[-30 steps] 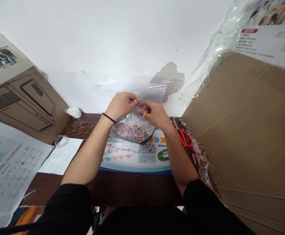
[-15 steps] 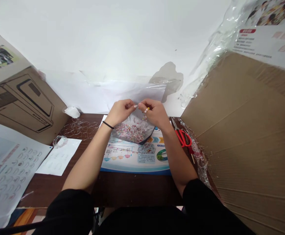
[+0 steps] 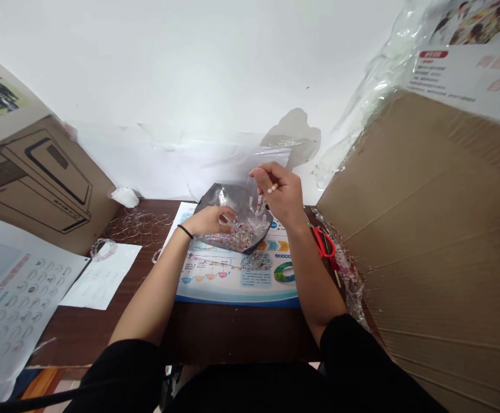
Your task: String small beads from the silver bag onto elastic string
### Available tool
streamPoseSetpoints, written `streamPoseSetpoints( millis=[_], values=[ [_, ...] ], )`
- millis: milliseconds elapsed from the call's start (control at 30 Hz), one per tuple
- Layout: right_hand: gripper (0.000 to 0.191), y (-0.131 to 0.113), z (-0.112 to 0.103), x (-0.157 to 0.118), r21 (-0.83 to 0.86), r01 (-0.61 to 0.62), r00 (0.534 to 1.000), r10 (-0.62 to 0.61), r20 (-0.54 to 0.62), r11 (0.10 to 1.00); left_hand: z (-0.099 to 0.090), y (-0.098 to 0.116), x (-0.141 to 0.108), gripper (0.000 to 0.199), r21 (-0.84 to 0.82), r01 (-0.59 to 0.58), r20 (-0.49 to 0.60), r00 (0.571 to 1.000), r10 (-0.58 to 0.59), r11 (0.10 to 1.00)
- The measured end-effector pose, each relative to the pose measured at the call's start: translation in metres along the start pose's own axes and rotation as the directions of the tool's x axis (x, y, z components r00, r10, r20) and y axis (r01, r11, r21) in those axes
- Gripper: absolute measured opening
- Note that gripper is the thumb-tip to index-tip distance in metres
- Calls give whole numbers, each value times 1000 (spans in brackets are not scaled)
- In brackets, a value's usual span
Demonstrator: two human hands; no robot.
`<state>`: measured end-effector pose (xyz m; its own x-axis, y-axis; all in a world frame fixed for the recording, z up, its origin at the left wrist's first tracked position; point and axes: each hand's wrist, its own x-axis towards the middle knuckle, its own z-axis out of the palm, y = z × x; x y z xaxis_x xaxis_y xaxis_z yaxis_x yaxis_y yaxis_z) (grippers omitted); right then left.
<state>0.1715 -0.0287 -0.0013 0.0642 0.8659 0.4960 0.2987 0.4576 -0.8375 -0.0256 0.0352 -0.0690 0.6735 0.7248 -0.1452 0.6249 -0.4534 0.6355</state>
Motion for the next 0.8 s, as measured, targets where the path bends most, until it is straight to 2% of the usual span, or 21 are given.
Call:
streamPoseSetpoints(
  millis=[67,100,200,267,367,467,567,700,800],
  values=[
    [24,0,0,0,-33,-2,998,4,58,999,2,6,-2,55,-64,-77,-5,997,77,995],
    [24,1,1,0,-53,-4,996,9,89,999,3,10,-3,54,-109,-123,-15,992,122,986],
    [25,2,2,1,-102,-29,989,43,140,994,8,18,-4,31,-235,-225,-43,974,222,945],
    [26,2,1,1,-98,-50,991,62,122,994,10,17,-3,26,-250,-224,-76,974,212,942],
    [28,2,-3,2,-65,-57,998,59,32,996,12,8,0,29,-163,-149,-122,984,129,975],
    [32,2,-6,2,-56,-38,998,34,-60,998,13,-1,2,28,-77,-128,-63,990,123,989],
    [38,2,-8,2,-49,-49,994,44,-102,998,11,-5,5,27,31,-131,-30,991,132,991],
    [40,1,-5,2,-40,-83,984,76,-163,996,-1,0,8,27,161,-182,-148,967,206,970],
    [34,3,0,2,-42,-77,991,72,-117,996,-14,15,3,29,179,-211,-248,936,251,961]
  ],
)
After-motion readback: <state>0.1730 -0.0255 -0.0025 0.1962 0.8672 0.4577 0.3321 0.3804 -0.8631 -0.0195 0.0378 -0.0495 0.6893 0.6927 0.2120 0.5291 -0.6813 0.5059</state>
